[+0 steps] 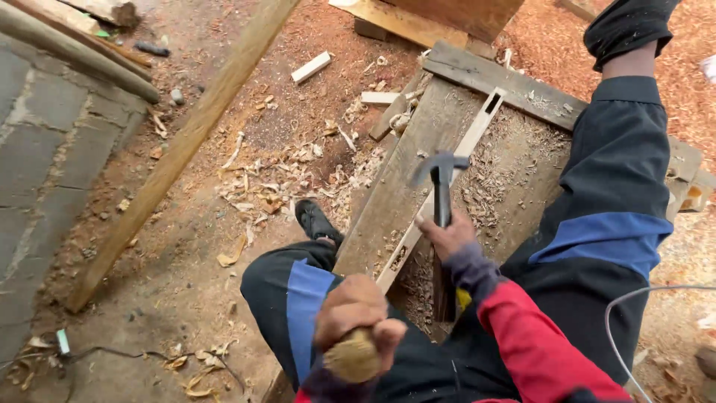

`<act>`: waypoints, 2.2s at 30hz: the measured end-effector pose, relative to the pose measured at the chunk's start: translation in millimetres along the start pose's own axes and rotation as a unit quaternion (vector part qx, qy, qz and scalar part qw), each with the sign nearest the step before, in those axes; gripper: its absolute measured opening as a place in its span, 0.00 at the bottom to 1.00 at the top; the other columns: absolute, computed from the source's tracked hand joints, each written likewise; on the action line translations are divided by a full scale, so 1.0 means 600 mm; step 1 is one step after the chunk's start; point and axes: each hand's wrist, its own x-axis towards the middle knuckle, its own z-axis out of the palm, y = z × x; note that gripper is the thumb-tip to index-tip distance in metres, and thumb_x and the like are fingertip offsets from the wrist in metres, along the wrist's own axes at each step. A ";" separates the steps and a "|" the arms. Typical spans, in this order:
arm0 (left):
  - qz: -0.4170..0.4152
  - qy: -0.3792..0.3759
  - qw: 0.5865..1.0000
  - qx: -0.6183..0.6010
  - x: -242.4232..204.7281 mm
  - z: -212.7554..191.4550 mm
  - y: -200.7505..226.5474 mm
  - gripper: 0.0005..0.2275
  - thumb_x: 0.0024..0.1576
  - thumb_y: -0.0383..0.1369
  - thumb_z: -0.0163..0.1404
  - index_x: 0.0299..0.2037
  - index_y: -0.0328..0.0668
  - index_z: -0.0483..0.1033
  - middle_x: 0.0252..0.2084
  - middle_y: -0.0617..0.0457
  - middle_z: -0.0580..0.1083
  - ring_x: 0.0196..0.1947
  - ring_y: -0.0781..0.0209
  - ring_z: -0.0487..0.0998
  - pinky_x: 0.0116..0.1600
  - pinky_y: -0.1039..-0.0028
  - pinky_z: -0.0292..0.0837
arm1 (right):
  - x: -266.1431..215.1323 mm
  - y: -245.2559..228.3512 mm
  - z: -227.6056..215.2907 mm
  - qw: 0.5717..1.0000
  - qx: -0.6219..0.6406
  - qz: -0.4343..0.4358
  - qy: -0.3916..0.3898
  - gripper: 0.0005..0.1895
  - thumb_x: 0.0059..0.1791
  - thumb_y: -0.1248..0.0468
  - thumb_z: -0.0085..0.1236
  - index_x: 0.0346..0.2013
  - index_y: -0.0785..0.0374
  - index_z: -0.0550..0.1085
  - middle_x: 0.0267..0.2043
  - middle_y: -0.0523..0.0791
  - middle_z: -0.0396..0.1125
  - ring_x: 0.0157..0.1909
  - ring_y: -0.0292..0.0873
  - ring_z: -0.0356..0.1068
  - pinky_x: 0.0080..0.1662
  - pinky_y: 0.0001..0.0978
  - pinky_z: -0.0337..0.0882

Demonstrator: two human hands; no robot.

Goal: Shaping a wooden furniture component using a hammer and a chisel.

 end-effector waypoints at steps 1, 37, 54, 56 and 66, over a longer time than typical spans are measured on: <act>-0.008 0.004 1.000 -0.002 -0.003 0.015 -0.021 0.12 0.57 0.31 0.62 0.39 0.41 0.69 0.29 0.53 0.70 0.24 0.61 0.70 0.31 0.71 0.67 | -0.025 -0.011 -0.009 1.000 -0.006 0.006 -0.001 0.20 0.44 0.50 0.69 0.26 0.61 0.70 0.24 0.42 0.66 0.24 0.37 0.65 0.28 0.32 0.69; -0.139 -0.345 0.915 0.156 0.034 0.000 -0.080 0.27 0.47 0.28 0.59 0.60 0.37 0.72 0.63 0.39 0.66 0.64 0.37 0.67 0.67 0.55 0.63 | -0.112 -0.011 -0.101 0.915 0.323 0.157 -0.181 0.11 0.45 0.66 0.61 0.36 0.65 0.68 0.28 0.50 0.72 0.25 0.44 0.71 0.29 0.36 0.73; -0.189 -0.178 0.956 -0.139 0.103 0.046 -0.159 0.15 0.54 0.36 0.66 0.41 0.43 0.71 0.31 0.62 0.70 0.32 0.73 0.71 0.37 0.78 0.71 | -0.235 -0.199 -0.130 0.987 0.149 -0.054 -0.029 0.15 0.49 0.63 0.61 0.45 0.67 0.69 0.23 0.44 0.64 0.18 0.37 0.62 0.21 0.30 0.63; -0.187 -0.214 0.951 -0.119 0.095 0.048 -0.180 0.17 0.52 0.37 0.68 0.38 0.43 0.70 0.30 0.62 0.68 0.30 0.73 0.70 0.35 0.78 0.69 | -0.251 -0.209 -0.140 0.986 0.146 -0.074 -0.019 0.15 0.50 0.60 0.59 0.46 0.67 0.69 0.23 0.44 0.63 0.18 0.37 0.61 0.22 0.30 0.63; -0.200 -0.185 0.958 -0.088 0.049 0.058 -0.227 0.16 0.56 0.41 0.65 0.33 0.43 0.70 0.29 0.63 0.67 0.31 0.73 0.68 0.37 0.78 0.68 | -0.296 -0.190 -0.158 0.971 0.210 -0.105 -0.050 0.32 0.51 0.37 0.54 0.44 0.67 0.68 0.25 0.46 0.63 0.22 0.38 0.63 0.24 0.30 0.65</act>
